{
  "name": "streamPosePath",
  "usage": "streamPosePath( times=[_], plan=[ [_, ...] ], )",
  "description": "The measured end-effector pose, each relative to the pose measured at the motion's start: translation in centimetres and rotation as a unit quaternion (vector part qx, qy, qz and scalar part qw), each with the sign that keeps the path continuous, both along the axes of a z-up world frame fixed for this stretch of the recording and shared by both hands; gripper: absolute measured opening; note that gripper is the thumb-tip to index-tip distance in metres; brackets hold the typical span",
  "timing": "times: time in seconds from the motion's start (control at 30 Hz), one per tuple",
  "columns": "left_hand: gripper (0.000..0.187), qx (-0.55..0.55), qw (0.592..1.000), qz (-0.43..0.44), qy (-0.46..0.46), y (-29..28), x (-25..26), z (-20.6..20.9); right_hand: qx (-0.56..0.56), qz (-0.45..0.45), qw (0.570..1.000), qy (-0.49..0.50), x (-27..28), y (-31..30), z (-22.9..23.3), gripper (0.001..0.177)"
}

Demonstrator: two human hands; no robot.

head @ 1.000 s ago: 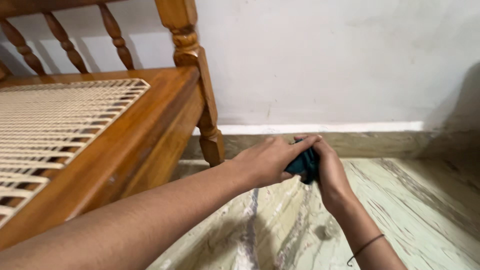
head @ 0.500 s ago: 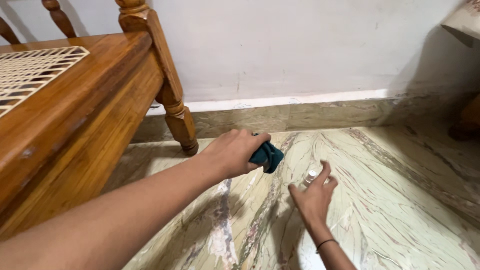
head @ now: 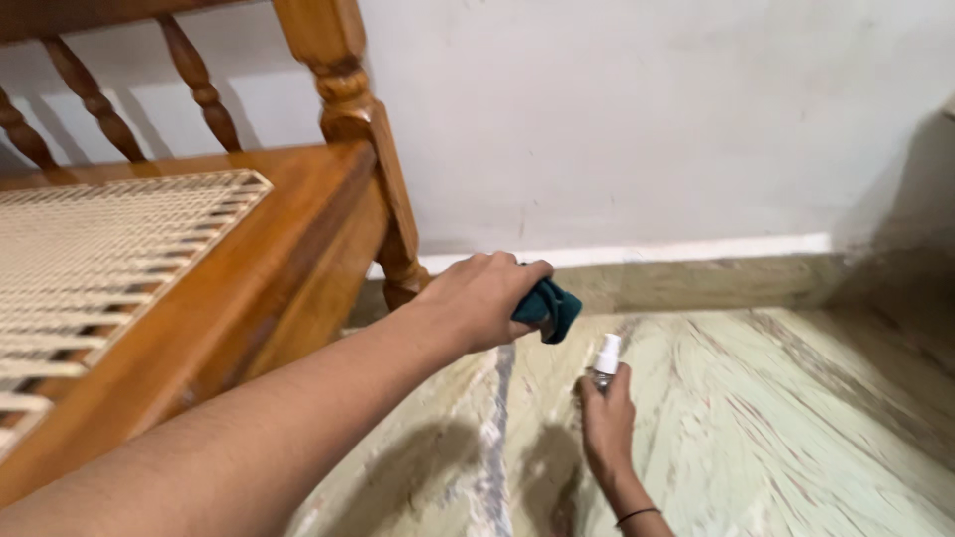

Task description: The person cleans a wooden chair with a woven seat using a spray bottle and a cloth. They spray the cleaning solution onto the cloth and wipe the wooden frame, including the legs and the top post of the backrest.

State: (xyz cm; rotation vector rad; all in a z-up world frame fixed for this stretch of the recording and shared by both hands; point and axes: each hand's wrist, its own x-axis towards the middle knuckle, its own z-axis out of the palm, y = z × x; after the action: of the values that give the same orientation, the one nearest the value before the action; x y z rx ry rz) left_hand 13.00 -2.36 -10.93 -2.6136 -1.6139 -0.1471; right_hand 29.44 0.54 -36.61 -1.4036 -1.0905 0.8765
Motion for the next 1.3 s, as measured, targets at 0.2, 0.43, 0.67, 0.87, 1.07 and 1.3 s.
streamPosePath(
  times=[0.2,0.43,0.67,0.87,1.07,1.3],
  plan=[
    [0.053,0.039,0.98,0.091,-0.17,2.1,-6.7,6.7,0.031,0.11,0.981,0.155,-10.2,-3.4,13.7,0.032],
    [0.052,0.221,0.837,0.166,-0.472,2.9,-9.0,7.9,0.128,0.134,0.954,0.237,-17.0,-3.1,26.2,0.053],
    [0.047,0.168,0.71,0.286,-0.621,4.1,-9.9,8.5,0.214,0.131,0.933,0.259,-19.8,-0.5,29.7,0.062],
    [0.052,0.021,0.642,0.299,-0.705,2.7,-9.9,10.6,0.268,0.122,0.951,0.097,-19.3,1.7,31.1,0.07],
    [0.034,0.065,0.651,0.284,-0.7,3.3,-10.4,10.6,0.207,0.174,0.957,0.101,-17.9,1.7,32.4,0.075],
    [0.034,0.037,0.662,0.287,-0.692,4.0,-10.3,9.5,0.19,0.212,0.955,0.083,-14.2,2.8,32.8,0.07]
  ],
)
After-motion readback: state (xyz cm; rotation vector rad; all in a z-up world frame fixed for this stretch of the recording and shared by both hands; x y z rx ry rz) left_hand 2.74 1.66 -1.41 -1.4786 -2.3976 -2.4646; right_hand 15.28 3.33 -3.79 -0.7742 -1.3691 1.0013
